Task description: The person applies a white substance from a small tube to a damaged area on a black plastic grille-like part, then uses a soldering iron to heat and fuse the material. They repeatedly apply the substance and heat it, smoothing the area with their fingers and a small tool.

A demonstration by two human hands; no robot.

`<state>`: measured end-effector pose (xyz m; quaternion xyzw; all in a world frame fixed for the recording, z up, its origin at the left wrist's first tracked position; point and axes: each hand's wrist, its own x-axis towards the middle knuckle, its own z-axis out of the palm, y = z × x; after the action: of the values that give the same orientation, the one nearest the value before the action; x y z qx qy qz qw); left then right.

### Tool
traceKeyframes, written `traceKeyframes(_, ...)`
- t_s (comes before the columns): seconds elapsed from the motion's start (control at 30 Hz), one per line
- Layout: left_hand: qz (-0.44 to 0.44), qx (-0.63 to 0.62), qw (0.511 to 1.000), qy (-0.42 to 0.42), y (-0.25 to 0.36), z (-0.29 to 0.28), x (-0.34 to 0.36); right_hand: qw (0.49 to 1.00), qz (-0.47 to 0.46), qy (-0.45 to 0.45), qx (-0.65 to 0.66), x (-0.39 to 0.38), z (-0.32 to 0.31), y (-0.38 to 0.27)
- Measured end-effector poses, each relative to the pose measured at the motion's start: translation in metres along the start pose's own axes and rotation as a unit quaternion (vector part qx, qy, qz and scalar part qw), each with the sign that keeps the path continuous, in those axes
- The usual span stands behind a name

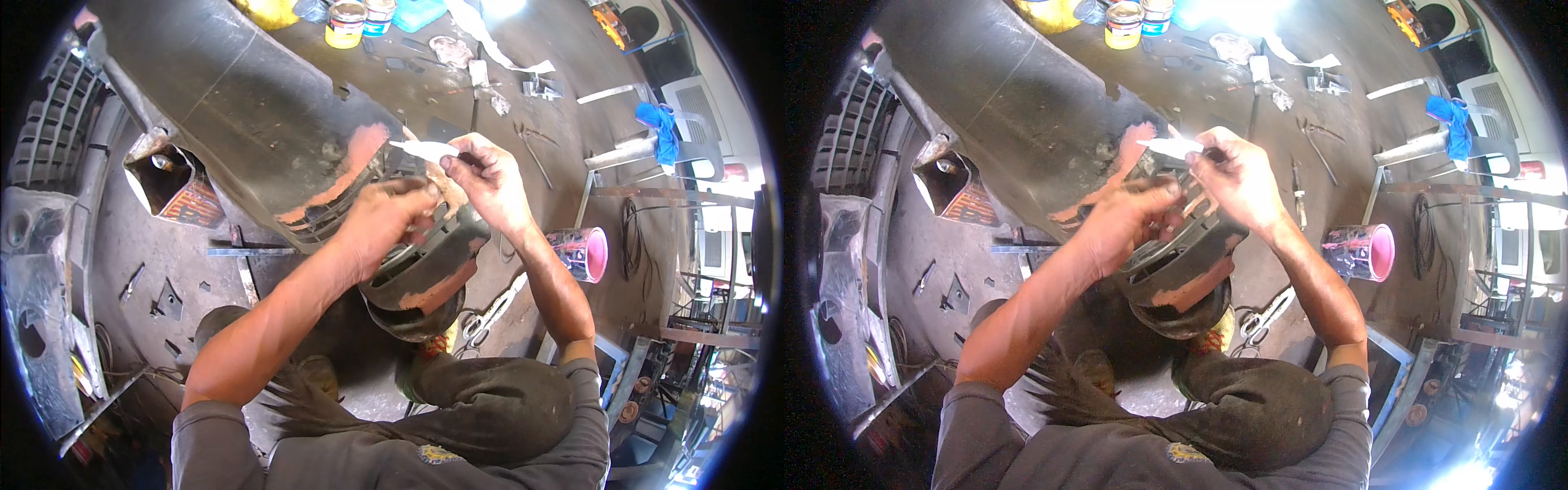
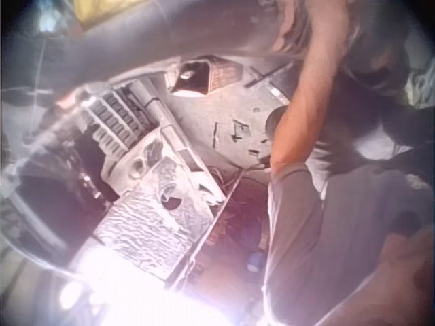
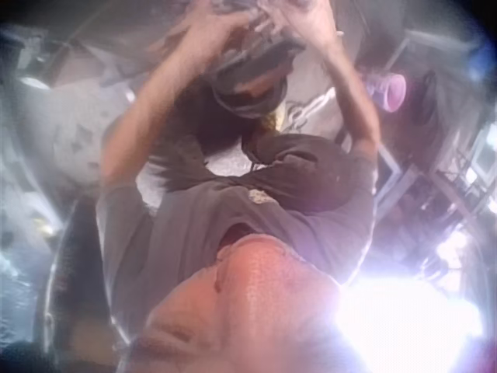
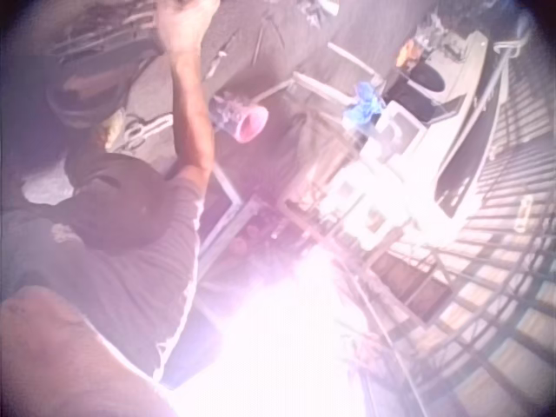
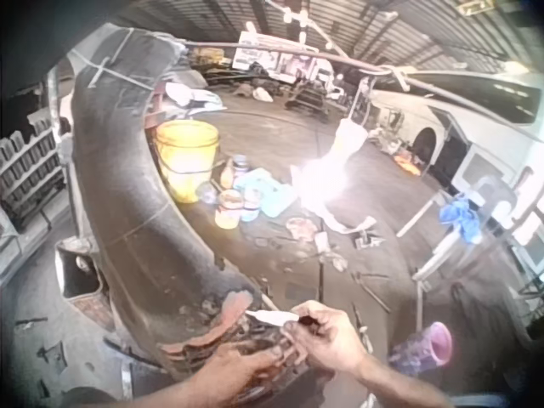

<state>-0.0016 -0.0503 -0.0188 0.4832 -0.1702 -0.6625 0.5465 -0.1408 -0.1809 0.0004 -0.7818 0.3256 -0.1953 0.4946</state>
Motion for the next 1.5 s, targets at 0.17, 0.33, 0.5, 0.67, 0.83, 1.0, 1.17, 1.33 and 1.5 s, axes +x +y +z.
traceKeyframes(0.17, 0.098, 0.342, 0.932, -0.066, -0.009, 0.000, -0.030, 0.975, -0.046, 0.018, -0.219, 0.027, -0.011, 0.030)
traceKeyframes(0.33, 0.147, 0.404, 0.898, -0.094, -0.015, 0.003, -0.042, 0.933, -0.135, -0.016, -0.333, 0.044, 0.001, 0.052)
traceKeyframes(0.5, 0.167, 0.414, 0.891, -0.080, -0.020, -0.003, -0.039, 0.918, -0.141, -0.036, -0.368, 0.053, 0.009, 0.054)
traceKeyframes(0.67, 0.179, 0.419, 0.887, -0.075, -0.018, -0.006, -0.038, 0.916, -0.130, -0.044, -0.378, 0.057, 0.011, 0.058)
traceKeyframes(0.83, 0.176, 0.425, 0.885, -0.076, -0.018, -0.006, -0.038, 0.918, -0.114, -0.048, -0.376, 0.058, 0.012, 0.056)
traceKeyframes(1.0, 0.181, 0.416, 0.889, -0.067, -0.019, -0.007, -0.037, 0.921, -0.114, -0.047, -0.370, 0.058, 0.012, 0.057)
traceKeyframes(1.17, 0.169, 0.417, 0.891, -0.067, -0.018, -0.007, -0.037, 0.919, -0.134, -0.050, -0.367, 0.060, 0.012, 0.061)
traceKeyframes(1.33, 0.170, 0.420, 0.890, -0.060, -0.019, -0.007, -0.036, 0.923, -0.138, -0.042, -0.358, 0.060, 0.012, 0.063)
traceKeyframes(1.5, 0.157, 0.416, 0.894, -0.054, -0.017, -0.009, -0.037, 0.963, -0.102, 0.009, -0.248, 0.053, 0.003, 0.043)
